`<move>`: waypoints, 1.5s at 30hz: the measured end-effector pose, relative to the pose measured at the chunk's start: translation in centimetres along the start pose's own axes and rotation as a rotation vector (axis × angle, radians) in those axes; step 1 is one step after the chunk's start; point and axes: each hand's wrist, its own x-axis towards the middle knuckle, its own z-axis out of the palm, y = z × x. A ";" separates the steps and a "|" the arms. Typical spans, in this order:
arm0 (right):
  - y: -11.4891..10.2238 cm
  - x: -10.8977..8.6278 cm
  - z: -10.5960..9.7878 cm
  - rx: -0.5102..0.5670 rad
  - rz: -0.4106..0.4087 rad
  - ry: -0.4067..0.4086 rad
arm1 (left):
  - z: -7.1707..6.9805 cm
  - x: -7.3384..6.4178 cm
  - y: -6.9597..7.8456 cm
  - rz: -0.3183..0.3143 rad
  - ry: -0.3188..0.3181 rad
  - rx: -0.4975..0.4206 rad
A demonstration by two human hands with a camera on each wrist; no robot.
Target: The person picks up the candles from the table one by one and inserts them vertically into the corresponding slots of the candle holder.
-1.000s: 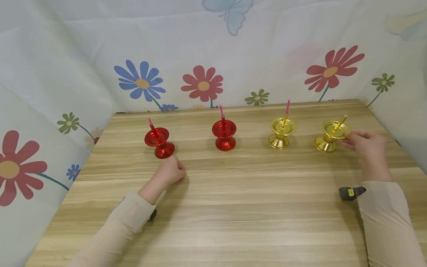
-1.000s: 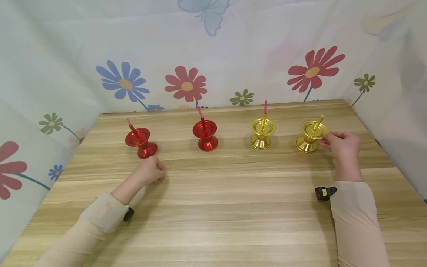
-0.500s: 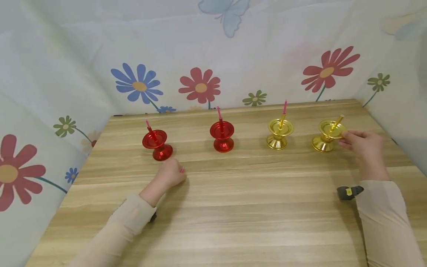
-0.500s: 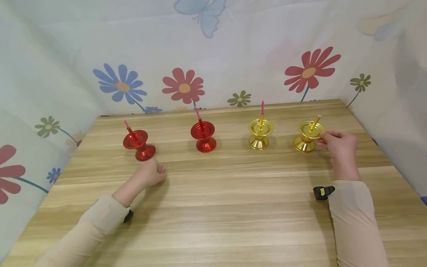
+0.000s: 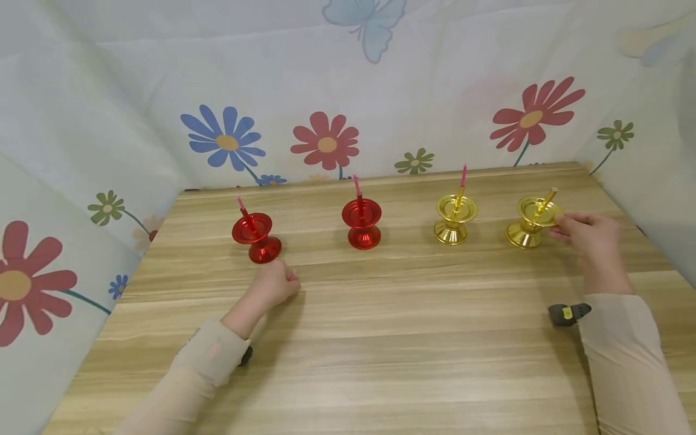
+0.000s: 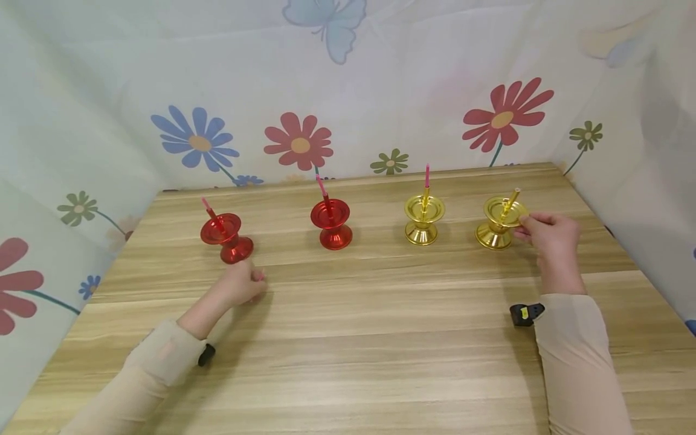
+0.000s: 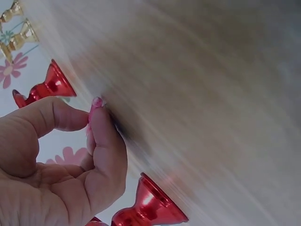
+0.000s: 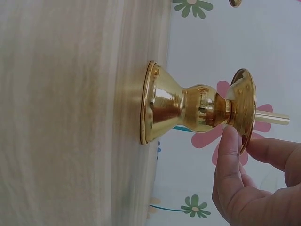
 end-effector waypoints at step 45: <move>0.8 1.2 -0.3 0.013 -0.010 0.021 | 1.4 0.4 5.6 0.241 -0.052 -0.338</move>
